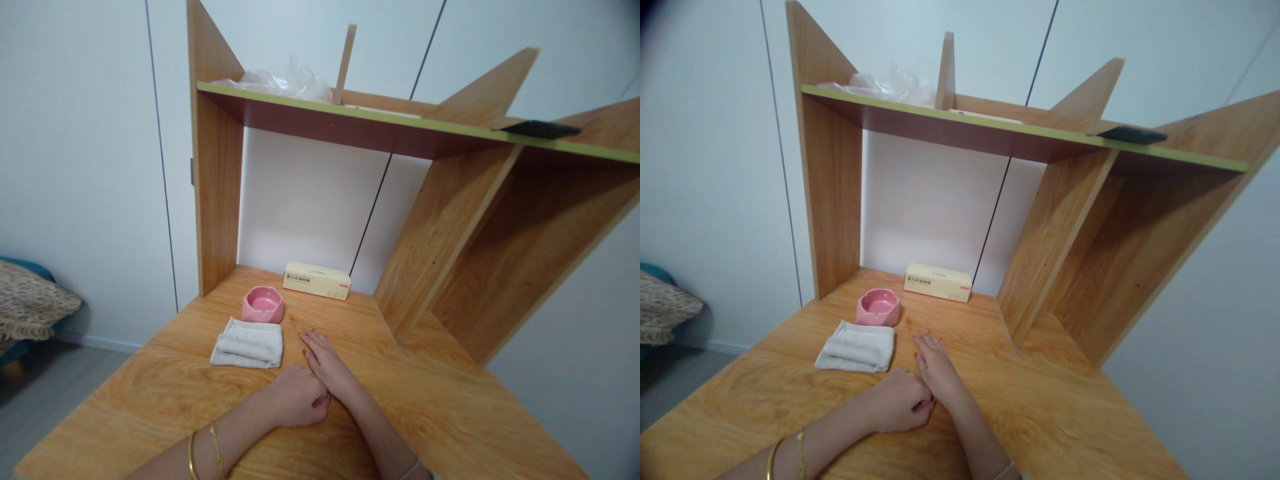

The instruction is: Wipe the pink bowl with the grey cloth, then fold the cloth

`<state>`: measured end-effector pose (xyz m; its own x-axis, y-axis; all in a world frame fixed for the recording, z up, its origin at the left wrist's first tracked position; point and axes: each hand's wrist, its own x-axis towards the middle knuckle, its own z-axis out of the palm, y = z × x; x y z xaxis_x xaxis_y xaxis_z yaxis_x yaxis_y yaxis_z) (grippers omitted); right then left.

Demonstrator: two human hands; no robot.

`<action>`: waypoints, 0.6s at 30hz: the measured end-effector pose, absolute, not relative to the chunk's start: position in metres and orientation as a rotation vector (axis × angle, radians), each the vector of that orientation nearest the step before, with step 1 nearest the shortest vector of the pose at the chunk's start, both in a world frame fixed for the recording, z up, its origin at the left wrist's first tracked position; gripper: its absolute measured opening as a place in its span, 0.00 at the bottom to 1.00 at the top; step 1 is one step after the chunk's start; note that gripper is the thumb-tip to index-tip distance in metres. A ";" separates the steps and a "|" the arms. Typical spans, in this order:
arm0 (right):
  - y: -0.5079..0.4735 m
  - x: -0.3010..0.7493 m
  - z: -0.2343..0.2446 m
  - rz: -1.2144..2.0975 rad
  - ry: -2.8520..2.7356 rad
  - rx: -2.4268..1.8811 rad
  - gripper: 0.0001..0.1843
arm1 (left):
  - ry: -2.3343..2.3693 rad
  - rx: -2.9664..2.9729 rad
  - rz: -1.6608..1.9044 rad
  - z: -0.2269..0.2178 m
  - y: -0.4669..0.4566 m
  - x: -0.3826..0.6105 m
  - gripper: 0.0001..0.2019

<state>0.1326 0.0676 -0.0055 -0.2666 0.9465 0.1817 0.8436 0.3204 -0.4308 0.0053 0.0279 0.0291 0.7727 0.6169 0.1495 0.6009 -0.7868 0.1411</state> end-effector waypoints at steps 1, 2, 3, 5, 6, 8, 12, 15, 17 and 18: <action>0.068 0.133 -0.006 0.350 -2.190 -1.587 0.23 | 0.988 2.874 0.281 0.030 0.028 0.005 0.11; 0.068 0.133 -0.006 0.354 -2.187 -1.587 0.23 | 0.988 2.871 0.271 0.030 0.028 0.005 0.11; 0.068 0.133 -0.006 0.359 -2.184 -1.585 0.23 | 0.988 2.869 0.260 0.031 0.027 0.005 0.11; 0.067 0.133 -0.006 0.366 -2.180 -1.579 0.23 | 0.988 2.865 0.243 0.032 0.027 0.004 0.11; 0.067 0.133 -0.005 0.367 -2.179 -1.577 0.23 | 0.990 2.862 0.240 0.033 0.027 0.004 0.11; 0.066 0.132 -0.004 0.368 -2.183 -1.579 0.23 | 0.993 2.853 0.241 0.034 0.026 0.004 0.11; 0.066 0.132 -0.003 0.368 -2.186 -1.578 0.23 | 0.993 2.856 0.249 0.033 0.027 0.004 0.11; 0.066 0.132 -0.004 0.368 -2.179 -1.569 0.23 | 0.982 2.867 0.261 0.032 0.028 0.004 0.11; 0.066 0.132 -0.004 0.369 -2.173 -1.567 0.23 | 0.973 2.873 0.267 0.031 0.028 0.004 0.11; 0.066 0.132 -0.004 0.370 -2.172 -1.566 0.22 | 0.971 2.874 0.270 0.031 0.028 0.004 0.11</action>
<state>0.1323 0.0663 -0.0043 -0.2660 0.9451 0.1897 0.8289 0.3247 -0.4556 0.0044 0.0280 0.0309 0.7815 0.6088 0.1368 0.5918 -0.7927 0.1465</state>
